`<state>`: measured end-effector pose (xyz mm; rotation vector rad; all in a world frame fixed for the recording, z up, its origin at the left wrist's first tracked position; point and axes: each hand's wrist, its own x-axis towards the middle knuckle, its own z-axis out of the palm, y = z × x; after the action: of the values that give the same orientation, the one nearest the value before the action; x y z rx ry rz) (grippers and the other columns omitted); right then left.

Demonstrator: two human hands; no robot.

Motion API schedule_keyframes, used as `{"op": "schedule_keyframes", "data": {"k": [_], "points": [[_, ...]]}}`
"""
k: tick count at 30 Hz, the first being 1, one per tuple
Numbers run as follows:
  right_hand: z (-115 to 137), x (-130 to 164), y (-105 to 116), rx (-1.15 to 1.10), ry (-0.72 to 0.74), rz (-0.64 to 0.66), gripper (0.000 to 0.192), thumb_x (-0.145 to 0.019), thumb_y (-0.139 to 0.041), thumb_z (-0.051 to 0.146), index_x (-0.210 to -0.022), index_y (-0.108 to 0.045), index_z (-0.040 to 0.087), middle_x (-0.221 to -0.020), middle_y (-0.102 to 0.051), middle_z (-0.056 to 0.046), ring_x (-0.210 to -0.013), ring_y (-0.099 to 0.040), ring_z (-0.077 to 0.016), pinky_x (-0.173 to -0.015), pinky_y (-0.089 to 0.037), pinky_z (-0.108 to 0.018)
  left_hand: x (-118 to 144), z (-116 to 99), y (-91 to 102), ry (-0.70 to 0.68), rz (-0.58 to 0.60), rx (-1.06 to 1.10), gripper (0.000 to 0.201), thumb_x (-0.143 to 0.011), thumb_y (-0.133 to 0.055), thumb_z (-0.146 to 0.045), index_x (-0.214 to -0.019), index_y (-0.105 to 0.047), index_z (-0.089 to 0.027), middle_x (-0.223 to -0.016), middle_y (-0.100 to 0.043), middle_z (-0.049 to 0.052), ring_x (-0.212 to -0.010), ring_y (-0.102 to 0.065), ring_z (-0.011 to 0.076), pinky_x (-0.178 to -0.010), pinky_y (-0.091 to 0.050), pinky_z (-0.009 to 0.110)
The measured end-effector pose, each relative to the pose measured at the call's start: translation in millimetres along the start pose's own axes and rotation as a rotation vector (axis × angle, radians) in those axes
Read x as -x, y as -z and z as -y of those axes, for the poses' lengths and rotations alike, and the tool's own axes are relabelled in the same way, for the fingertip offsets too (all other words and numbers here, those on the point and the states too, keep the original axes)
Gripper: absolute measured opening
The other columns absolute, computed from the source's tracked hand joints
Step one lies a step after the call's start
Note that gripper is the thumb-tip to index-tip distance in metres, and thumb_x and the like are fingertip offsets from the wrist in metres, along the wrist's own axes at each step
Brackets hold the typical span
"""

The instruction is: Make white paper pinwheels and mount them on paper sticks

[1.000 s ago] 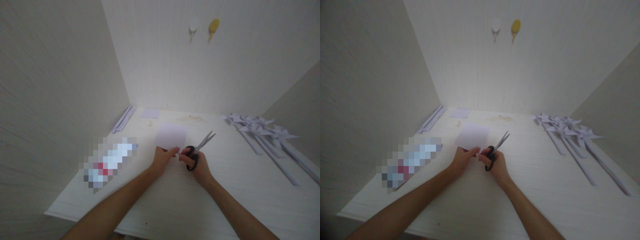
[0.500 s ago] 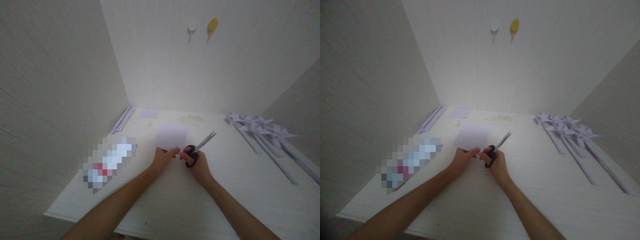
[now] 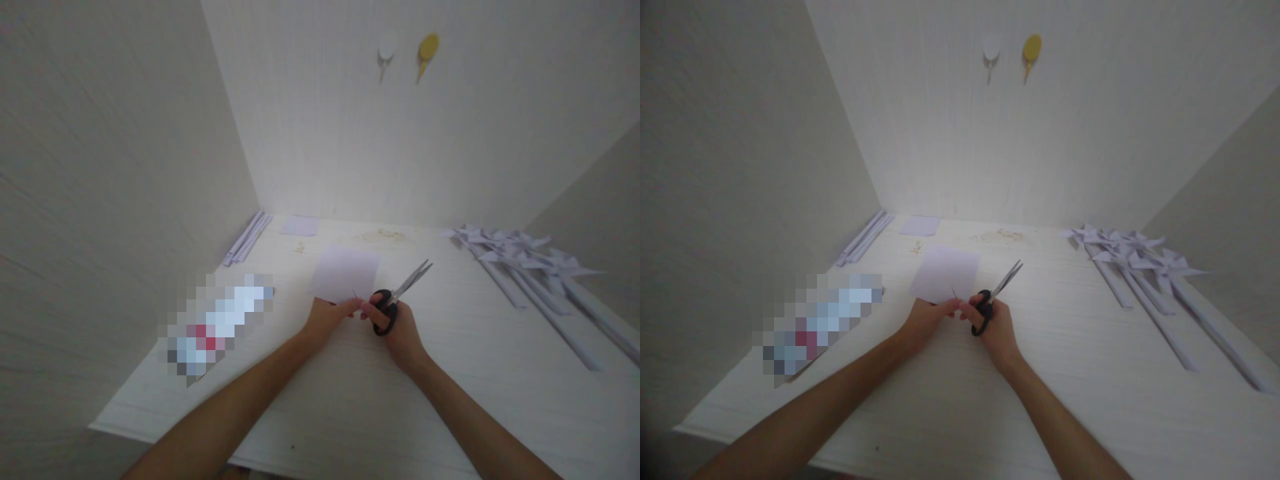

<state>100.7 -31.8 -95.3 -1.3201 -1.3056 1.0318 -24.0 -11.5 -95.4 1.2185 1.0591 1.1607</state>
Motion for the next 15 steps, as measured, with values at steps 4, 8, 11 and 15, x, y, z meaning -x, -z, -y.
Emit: {"op": "schedule_keyframes", "data": {"k": [4,8,11,15], "points": [[0.0,0.1,0.4,-0.003,-0.026,0.000,0.021,-0.062,-0.061,0.035,-0.062,-0.053,0.015,-0.053,-0.057,-0.001,-0.049,-0.047,-0.0115,-0.046,-0.035,-0.022,-1.2,2.2,1.5,0.014,0.030,0.011,0.010,-0.059,-0.063,-0.024,-0.060,-0.060,-0.015,-0.060,-0.060,-0.001,-0.054,-0.052,0.0093,-0.047,-0.040,0.018],[-0.7,-0.2,0.6,-0.035,-0.032,0.001,0.019,-0.061,-0.062,0.031,-0.062,-0.052,0.015,-0.052,-0.055,0.001,-0.047,-0.044,-0.0093,-0.045,-0.033,-0.021,-1.3,3.1,2.0,0.013,0.047,0.012,0.011,-0.060,-0.062,-0.025,-0.058,-0.060,-0.014,-0.061,-0.061,0.000,-0.055,-0.053,0.0099,-0.047,-0.040,0.018],[-3.2,-1.4,0.9,-0.068,-0.029,-0.005,0.018,-0.061,-0.062,0.029,-0.063,-0.052,0.015,-0.050,-0.053,0.002,-0.045,-0.041,-0.0081,-0.043,-0.031,-0.020,-1.0,2.9,1.8,0.006,0.055,0.019,0.011,-0.060,-0.062,-0.025,-0.061,-0.060,-0.014,-0.063,-0.061,0.000,-0.056,-0.053,0.0098,-0.047,-0.041,0.018],[-6.6,-1.9,1.7,-0.099,-0.020,-0.001,0.016,-0.062,-0.060,0.029,-0.065,-0.053,0.015,-0.051,-0.053,0.002,-0.045,-0.042,-0.0083,-0.043,-0.030,-0.020,-1.0,2.6,1.0,0.051,0.039,0.023,0.009,-0.060,-0.062,-0.023,-0.061,-0.060,-0.014,-0.061,-0.060,0.000,-0.054,-0.051,0.0095,-0.046,-0.041,0.018]]}}
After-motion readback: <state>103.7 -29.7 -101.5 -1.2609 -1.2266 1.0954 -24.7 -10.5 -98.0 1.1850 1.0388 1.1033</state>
